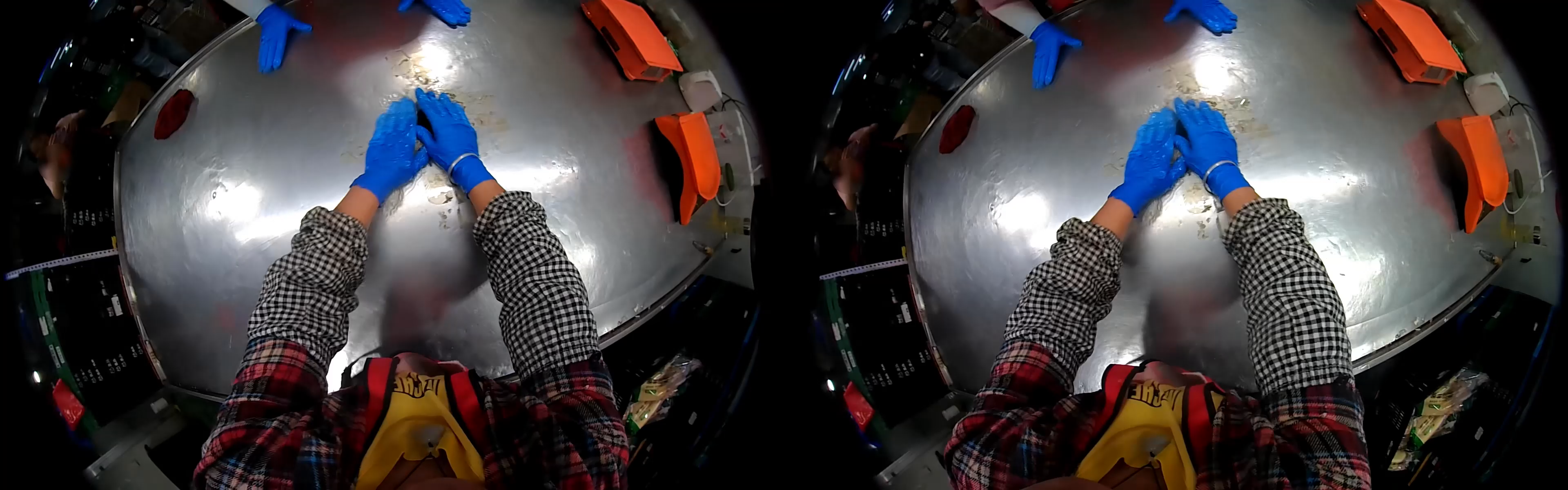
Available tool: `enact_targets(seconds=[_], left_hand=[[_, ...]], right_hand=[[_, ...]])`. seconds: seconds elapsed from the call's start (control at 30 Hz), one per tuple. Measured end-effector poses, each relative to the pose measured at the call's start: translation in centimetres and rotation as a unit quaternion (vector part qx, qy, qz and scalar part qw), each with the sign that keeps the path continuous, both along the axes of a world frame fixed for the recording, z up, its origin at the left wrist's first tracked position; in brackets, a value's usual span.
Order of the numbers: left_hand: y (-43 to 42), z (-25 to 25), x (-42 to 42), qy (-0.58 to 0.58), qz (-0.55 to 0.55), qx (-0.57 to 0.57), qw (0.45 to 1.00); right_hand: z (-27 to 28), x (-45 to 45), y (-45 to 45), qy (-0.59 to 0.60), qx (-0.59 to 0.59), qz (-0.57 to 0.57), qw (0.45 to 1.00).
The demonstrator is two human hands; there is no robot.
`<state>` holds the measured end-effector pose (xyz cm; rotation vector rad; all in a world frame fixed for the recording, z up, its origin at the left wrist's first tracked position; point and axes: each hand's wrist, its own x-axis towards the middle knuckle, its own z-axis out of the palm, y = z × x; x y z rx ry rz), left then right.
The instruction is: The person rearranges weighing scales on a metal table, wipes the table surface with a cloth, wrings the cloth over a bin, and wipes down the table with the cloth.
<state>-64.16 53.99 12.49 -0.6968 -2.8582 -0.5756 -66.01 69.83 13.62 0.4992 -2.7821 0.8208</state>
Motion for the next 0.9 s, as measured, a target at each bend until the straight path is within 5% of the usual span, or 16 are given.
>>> enact_targets(seconds=[0.1,0.13,0.23,0.3,0.4,0.43,0.47,0.53,0.63,0.67,0.77,0.83,0.9], left_hand=[[2.3,0.7,-0.7,-0.046,0.023,-0.004,0.999],[1.6,0.7,-1.1,-0.049,0.0,0.038,0.998],[-1.0,2.0,-0.4,-0.173,-0.082,0.228,0.955],[-2.3,7.5,3.2,-0.058,-0.094,0.136,0.984],[-9.9,9.2,12.3,0.026,0.006,-0.022,0.999],[-13.7,8.5,15.7,-0.019,0.036,0.02,0.999],[-18.1,7.0,19.7,-0.037,0.077,0.062,0.994],[-27.4,4.4,29.7,-0.052,0.167,-0.079,0.981],[-36.5,2.8,44.2,-0.204,0.372,-0.185,0.886],[-37.2,3.1,46.9,-0.28,0.473,-0.215,0.807],[-39.1,-2.0,49.9,-0.233,0.465,-0.282,0.806],[-35.2,-1.6,45.5,-0.158,0.306,-0.198,0.918],[-26.0,1.6,38.5,-0.126,0.206,-0.149,0.959]], right_hand=[[-0.4,-1.7,0.2,-0.06,0.013,0.002,0.998],[-3.0,-2.5,0.4,-0.001,0.011,0.036,0.999],[-0.7,-3.3,2.4,-0.222,-0.213,0.147,0.94],[0.7,-0.8,4.6,-0.161,-0.261,0.185,0.934],[6.2,8.5,12.6,-0.033,-0.036,0.126,0.991],[5.8,11.7,16.2,-0.013,-0.015,0.119,0.993],[5.6,15.3,20.0,-0.004,-0.011,0.124,0.992],[4.9,24.6,26.5,-0.099,0.143,-0.022,0.985],[7.4,36.4,29.8,-0.311,0.355,-0.124,0.873],[6.5,38.5,30.9,-0.265,0.252,-0.151,0.918],[6.0,37.7,27.8,-0.28,0.274,-0.161,0.906],[4.6,36.1,22.8,-0.243,0.301,-0.127,0.913],[2.5,34.3,17.6,-0.166,0.274,-0.108,0.941]])
